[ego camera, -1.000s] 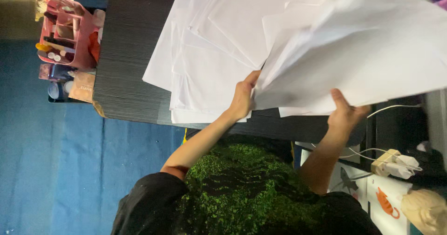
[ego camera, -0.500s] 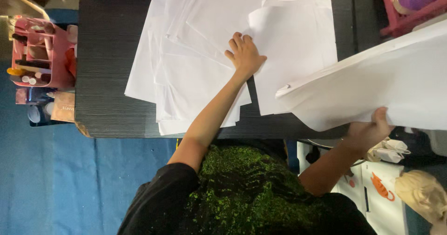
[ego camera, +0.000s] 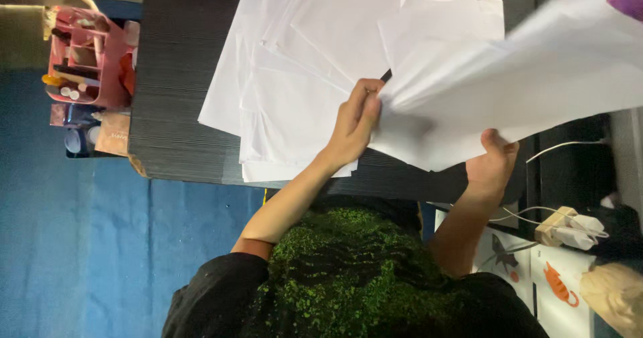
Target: The person sorts through a large stack of white papers on a dark table, separating them into smaller piles. They then handle several patterned notebooks and a black folder, placing them on top of the sorted papers.
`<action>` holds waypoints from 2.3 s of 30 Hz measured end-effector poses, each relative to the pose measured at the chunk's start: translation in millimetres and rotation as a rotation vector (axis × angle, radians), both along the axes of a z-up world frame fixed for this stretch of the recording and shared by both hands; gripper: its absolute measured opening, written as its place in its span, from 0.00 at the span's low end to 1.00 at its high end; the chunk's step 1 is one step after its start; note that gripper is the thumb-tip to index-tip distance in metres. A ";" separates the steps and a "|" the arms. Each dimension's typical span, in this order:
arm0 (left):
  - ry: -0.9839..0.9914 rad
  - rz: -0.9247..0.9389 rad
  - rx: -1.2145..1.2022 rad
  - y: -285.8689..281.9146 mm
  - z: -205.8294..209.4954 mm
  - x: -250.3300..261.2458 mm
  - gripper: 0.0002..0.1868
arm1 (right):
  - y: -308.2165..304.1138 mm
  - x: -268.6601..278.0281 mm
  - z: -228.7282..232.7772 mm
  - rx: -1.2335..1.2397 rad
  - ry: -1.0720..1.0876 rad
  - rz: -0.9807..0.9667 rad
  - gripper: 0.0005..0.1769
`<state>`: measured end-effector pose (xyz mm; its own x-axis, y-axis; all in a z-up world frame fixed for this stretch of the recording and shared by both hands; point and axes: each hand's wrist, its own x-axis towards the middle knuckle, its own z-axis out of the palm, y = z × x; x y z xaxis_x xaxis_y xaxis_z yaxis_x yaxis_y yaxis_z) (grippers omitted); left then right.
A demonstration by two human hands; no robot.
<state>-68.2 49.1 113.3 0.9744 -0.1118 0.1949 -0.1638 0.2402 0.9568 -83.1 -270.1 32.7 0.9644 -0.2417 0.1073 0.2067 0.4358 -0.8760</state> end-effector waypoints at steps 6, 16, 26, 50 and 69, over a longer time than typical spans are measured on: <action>-0.309 0.171 0.011 -17.5 -16.4 -12.8 0.23 | 11.8 2.3 26.6 -0.133 -0.210 -0.166 0.41; -0.162 -0.069 -0.179 -40.0 -54.0 20.7 0.39 | -55.1 -4.4 -30.5 -0.344 -0.092 -0.458 0.40; 0.122 0.434 1.158 -76.8 -108.5 154.0 0.57 | -72.6 -43.1 29.6 -0.019 -0.197 -0.346 0.36; -0.403 0.096 0.152 40.4 55.0 -0.4 0.34 | 24.0 11.9 -15.0 -0.015 -0.111 -0.206 0.44; -0.029 0.000 0.191 7.6 -56.5 -5.0 0.26 | 26.5 0.2 -10.6 -0.409 0.036 -0.227 0.09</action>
<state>-73.2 56.6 56.7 0.9686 -0.1493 0.1986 -0.1924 0.0549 0.9798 -82.9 -243.6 22.1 0.8970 -0.3916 0.2049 0.2231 0.0010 -0.9748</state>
